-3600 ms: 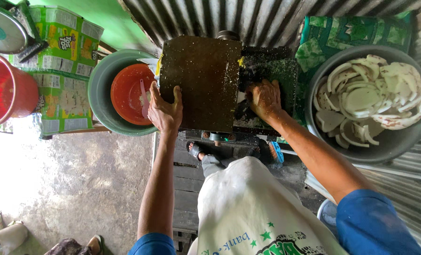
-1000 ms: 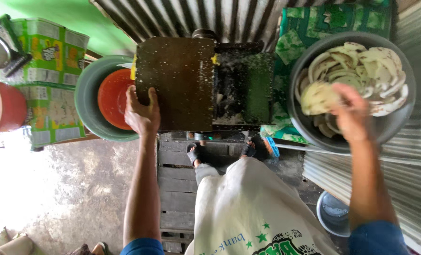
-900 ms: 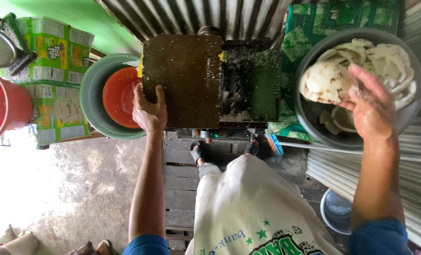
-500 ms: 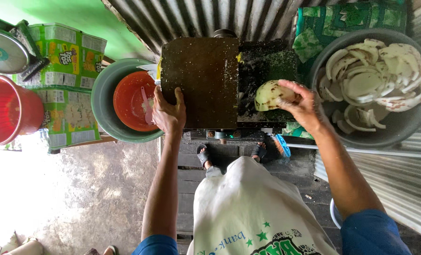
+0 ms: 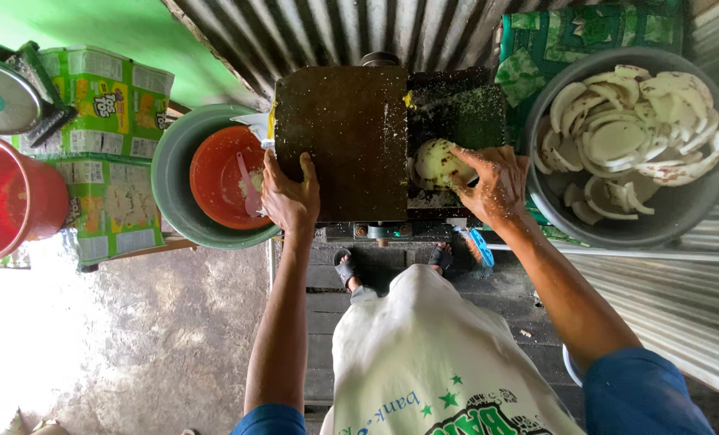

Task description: The person pours freshly grated coconut from a plastic sack into a red bowl, then feeds halved coconut pieces one at a time into a manual rotary grater, holding the machine steady while the grated coconut collects in a bowl and moving finished shells aside.

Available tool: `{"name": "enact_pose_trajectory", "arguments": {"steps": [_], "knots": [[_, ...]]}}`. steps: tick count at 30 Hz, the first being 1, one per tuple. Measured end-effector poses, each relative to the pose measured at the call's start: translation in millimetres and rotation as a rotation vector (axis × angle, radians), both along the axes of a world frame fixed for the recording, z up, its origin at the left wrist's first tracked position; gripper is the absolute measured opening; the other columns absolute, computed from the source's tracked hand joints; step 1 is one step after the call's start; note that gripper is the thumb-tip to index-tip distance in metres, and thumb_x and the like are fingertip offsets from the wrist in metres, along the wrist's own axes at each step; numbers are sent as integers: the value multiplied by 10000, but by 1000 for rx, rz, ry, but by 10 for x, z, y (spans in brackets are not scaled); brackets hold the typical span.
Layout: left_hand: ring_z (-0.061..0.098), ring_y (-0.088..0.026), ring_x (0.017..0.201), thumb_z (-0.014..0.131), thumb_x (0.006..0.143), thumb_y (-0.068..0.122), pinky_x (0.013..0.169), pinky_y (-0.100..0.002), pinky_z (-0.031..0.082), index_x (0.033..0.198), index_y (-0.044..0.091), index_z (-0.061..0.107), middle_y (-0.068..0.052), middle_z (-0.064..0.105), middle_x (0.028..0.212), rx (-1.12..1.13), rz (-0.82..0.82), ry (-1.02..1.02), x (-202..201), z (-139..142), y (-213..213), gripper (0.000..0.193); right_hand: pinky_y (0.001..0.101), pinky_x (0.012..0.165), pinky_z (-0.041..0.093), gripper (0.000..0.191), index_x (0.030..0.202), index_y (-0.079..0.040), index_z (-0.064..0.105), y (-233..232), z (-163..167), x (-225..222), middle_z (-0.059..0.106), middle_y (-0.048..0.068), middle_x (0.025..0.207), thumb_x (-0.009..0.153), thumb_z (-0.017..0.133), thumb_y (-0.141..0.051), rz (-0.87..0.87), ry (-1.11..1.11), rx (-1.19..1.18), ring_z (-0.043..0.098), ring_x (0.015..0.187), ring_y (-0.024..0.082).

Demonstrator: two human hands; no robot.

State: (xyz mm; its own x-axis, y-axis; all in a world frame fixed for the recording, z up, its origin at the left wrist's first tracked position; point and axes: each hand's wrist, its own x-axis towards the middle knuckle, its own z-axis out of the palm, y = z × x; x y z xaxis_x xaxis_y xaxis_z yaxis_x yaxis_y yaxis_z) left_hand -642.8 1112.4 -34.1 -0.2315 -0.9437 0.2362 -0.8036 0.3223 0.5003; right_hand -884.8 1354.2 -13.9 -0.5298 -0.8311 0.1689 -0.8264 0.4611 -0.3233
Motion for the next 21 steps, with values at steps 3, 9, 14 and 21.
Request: {"name": "enact_pose_trajectory", "arguments": {"steps": [3, 9, 14, 21], "knots": [[668, -468, 1079, 655, 956, 515, 915, -543, 524, 1427, -34, 518, -282, 674, 1262, 14, 1, 4, 7, 12, 16, 736, 472, 913, 382, 528, 1289, -241, 772, 3, -43, 1, 728, 49, 1021, 773, 877, -281, 14, -16, -33, 581, 1014, 281], [681, -457, 1055, 649, 953, 508, 902, -543, 533, 1440, -28, 507, -277, 678, 1252, 47, 7, -11, -2, 42, 32, 738, 479, 916, 362, 453, 1229, -227, 782, -43, -122, 51, 710, 50, 988, 787, 867, -275, 17, 38, -20, 570, 1023, 278], [680, -455, 1070, 656, 962, 500, 916, -536, 539, 1454, -37, 496, -286, 676, 1259, 28, -5, -21, 11, 31, 13, 746, 497, 892, 351, 445, 1184, -218, 788, -100, -164, 63, 694, 66, 951, 758, 881, -307, -3, 17, 28, 554, 996, 288], [682, -447, 1109, 657, 957, 498, 935, -528, 539, 1443, -30, 508, -278, 671, 1293, 33, -9, -5, 34, -22, 5, 733, 478, 892, 347, 454, 1183, -186, 784, -163, -294, 49, 664, 66, 1003, 744, 873, -265, 7, 21, -9, 523, 1023, 283]]}}
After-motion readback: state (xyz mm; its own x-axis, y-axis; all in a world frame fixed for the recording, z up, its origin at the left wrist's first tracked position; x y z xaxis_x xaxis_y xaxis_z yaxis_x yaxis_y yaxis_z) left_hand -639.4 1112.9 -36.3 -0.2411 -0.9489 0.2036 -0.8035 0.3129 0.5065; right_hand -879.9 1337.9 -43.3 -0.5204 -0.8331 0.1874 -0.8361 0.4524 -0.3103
